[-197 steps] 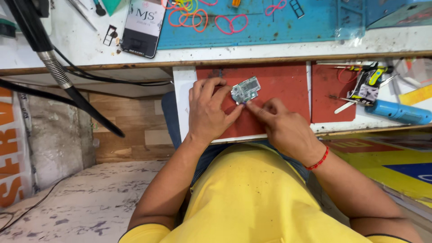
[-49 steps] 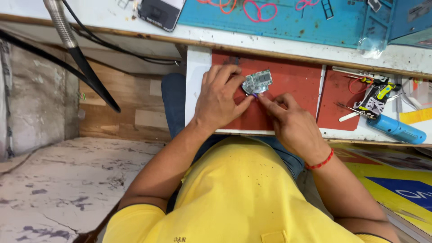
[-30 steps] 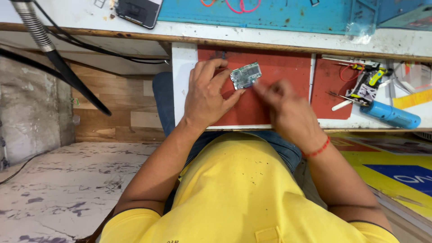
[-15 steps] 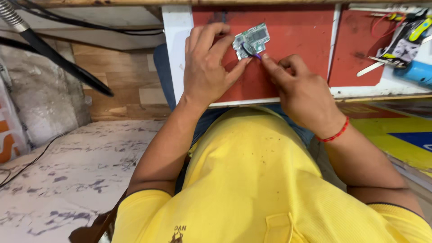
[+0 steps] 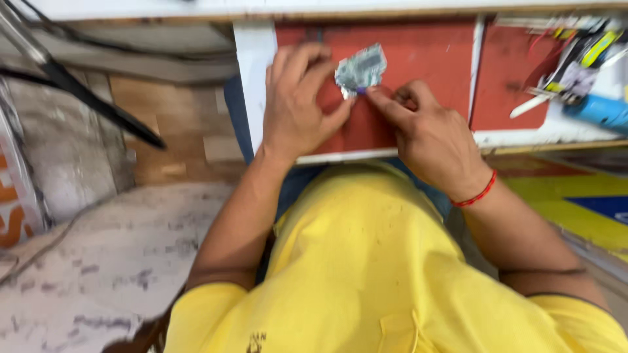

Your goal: The person uses a small purple tool to scrape and clean the surface of a small circuit board placed on a red mat. They repeatedly rub the tool across the board's surface, occasionally repositioning the board with their left hand.

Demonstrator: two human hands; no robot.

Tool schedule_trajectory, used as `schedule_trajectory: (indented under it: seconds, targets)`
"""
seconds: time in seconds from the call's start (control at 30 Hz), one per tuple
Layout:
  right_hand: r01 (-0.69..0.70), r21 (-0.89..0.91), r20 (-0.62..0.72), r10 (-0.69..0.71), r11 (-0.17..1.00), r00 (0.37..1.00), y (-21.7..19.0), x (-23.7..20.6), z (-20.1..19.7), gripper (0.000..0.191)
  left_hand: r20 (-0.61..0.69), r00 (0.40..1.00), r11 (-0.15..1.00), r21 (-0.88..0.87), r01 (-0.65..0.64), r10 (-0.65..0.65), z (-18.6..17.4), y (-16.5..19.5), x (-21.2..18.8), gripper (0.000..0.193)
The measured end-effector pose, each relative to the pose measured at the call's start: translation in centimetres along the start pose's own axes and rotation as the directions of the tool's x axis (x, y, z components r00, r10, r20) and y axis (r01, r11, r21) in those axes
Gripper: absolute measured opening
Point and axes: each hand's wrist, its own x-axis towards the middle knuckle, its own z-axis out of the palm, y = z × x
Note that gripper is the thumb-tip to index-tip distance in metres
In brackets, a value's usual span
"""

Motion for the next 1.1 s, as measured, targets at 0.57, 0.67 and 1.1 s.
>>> schedule_trajectory:
  seconds: [0.57, 0.67, 1.1]
  targets:
    - [-0.083, -0.066, -0.009, 0.082, 0.994, 0.997, -1.4, 1.1, 0.2, 0.056, -0.018, 0.994, 0.988, -0.108, 0.108, -0.111, 0.3, 0.1, 0.2, 0.07]
    - [-0.004, -0.041, 0.077, 0.007, 0.999, 0.997, -0.8, 1.2, 0.4, 0.057, 0.019, 0.995, 0.995, 0.003, 0.101, -0.101, 0.1, 0.4, 0.4, 0.058]
    - [-0.049, -0.082, 0.024, 0.051, 0.995, 0.998, 0.1, 0.9, 0.1, 0.063, -0.019, 0.996, 0.996, 0.013, 0.083, -0.083, 0.3, 0.7, 0.6, 0.046]
